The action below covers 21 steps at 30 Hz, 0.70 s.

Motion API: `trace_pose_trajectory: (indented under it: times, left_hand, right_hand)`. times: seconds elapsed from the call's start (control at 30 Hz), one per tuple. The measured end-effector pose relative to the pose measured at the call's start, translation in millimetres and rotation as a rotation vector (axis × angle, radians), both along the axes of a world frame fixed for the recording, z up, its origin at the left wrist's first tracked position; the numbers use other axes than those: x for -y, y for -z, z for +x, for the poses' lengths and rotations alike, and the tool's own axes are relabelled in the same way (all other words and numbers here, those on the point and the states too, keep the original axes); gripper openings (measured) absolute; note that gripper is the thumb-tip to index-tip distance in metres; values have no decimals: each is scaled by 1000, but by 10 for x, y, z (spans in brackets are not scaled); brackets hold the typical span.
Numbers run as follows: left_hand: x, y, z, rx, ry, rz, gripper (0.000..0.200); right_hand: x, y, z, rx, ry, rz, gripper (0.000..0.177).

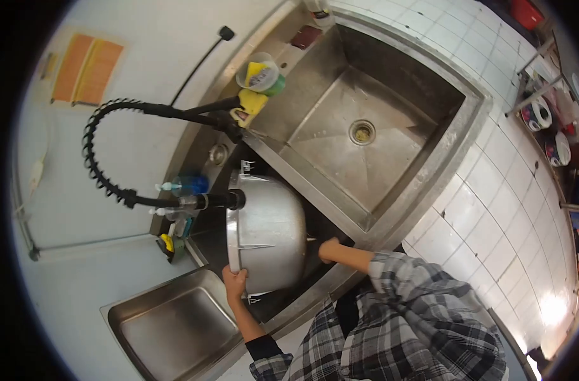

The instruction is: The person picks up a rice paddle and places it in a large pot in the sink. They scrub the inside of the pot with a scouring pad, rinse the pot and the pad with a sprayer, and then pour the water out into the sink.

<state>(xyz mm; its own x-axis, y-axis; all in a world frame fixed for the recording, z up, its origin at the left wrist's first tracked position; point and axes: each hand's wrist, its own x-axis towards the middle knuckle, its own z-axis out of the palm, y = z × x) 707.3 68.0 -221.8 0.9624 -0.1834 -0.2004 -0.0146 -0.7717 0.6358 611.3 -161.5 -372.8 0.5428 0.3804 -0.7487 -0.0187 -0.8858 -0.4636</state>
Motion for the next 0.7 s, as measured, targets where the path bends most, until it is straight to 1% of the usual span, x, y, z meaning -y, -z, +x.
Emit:
trace_pose_trajectory:
  times: [0.03,0.07,0.1,0.13,0.2,0.23,0.3,0.33,0.37,0.4,0.43,0.47,0.5,0.53,0.6,0.63,0.7]
  left_hand:
    - [-19,4,-8,-13,12,39,15]
    - [-55,18,-11,17,-17,31,15]
    - [-62,56,-8,-14,41,67,18]
    - [-60,64,-16,-49,95,104,20]
    - [24,33,-32,2,143,180,24]
    - [38,37,-44,6,135,194,25]
    - [76,-6,-75,-12,108,227,25]
    - [113,-56,-95,-36,89,246,25]
    - [141,-80,-116,-17,40,233,25]
    - [163,-93,-132,-44,52,251,25]
    - [179,-105,-144,-74,65,269,26]
    - [197,-125,-169,-59,22,256,26]
    - [222,-153,-195,-28,55,230,27]
    - [228,-192,-247,10,95,204,27]
    - [235,-179,-236,-13,58,207,30]
    - [232,-176,-240,-47,55,214,32]
    - [247,-215,-260,-37,41,175,36]
  right_hand:
    - [67,-145,-25,-24,-69,-8,25]
    - [129,-330,-16,-41,-101,41,26]
    - [221,-541,-4,-57,-142,80,27]
    - [350,-863,-46,62,-105,174,28]
    - [552,-1543,-35,263,-48,380,28]
    - [562,-1760,42,342,-25,492,29]
    - [367,-1925,240,796,142,583,35]
    - [277,-1968,409,806,87,592,35]
    - [179,-1974,633,1102,61,577,39]
    - [50,-1952,826,1394,39,569,43]
    - [-82,-1852,971,1398,-12,592,43]
    - [-182,-1707,1106,1349,-89,564,43]
    - [-244,-1714,1218,1301,-161,532,44]
    - [-282,-1737,1239,1314,-201,538,44]
    - [-292,-1922,1332,599,-437,199,44]
    - [-245,-1877,1418,599,-466,194,44]
    - [-122,-1851,1576,338,-336,633,42]
